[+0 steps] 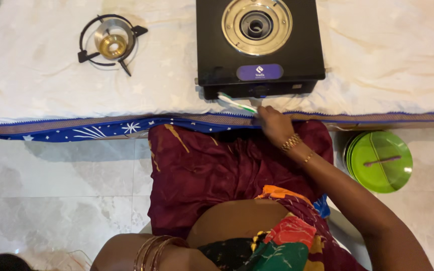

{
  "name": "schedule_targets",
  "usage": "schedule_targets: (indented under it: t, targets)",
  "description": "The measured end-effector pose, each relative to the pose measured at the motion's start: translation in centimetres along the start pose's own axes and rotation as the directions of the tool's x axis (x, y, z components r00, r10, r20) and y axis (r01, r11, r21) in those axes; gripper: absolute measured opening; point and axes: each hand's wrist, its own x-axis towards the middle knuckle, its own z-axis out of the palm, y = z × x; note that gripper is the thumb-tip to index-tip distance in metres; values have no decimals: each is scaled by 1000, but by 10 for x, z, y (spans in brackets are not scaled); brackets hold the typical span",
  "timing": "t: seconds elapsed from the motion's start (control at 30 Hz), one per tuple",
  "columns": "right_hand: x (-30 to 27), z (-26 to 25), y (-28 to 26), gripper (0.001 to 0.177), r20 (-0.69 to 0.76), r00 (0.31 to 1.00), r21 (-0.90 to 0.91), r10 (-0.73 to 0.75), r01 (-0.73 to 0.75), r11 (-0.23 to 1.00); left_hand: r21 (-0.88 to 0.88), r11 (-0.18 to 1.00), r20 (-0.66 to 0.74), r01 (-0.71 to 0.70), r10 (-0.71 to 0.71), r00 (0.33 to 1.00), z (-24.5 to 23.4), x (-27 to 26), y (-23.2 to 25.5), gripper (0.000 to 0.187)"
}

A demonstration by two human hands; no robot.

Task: The person cleans a portable gas stove using a toothbrush. They scrub the underside and sides of the stove, then flip it over to clean the top surface and burner area.

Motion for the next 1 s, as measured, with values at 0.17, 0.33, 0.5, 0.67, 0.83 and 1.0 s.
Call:
schedule_targets:
  t: [0.17, 0.33, 0.5, 0.67, 0.83, 1.0]
  targets:
    - [-9, -12, 13, 15, -144, 987, 81, 73, -62, 995, 157, 988, 74, 7, -19, 997, -28, 24, 26, 41]
    - [14, 11, 0, 9, -37, 999, 131, 37, -32, 991, 411, 910, 72, 57, -95, 993, -53, 29, 79, 42]
    - [15, 31, -2, 13, 21, 1000, 77, 2, -3, 997, 695, 561, -345, 450, -289, 893, -107, 30, 55, 44]
    - [-8, -1, 20, 17, 27, 999, -38, -24, 25, 999, 635, 547, -463, 545, -295, 836, -147, 34, -22, 48]
    - [-26, -38, -16, 18, -34, 995, 142, 91, -85, 986, 581, 787, -448, 208, 95, 889, -158, 93, -93, 59]
    - [-24, -45, -76, 32, -80, 995, 361, 65, -32, 932, 52, 996, -898, -77, 81, 432, -136, 163, -132, 45]
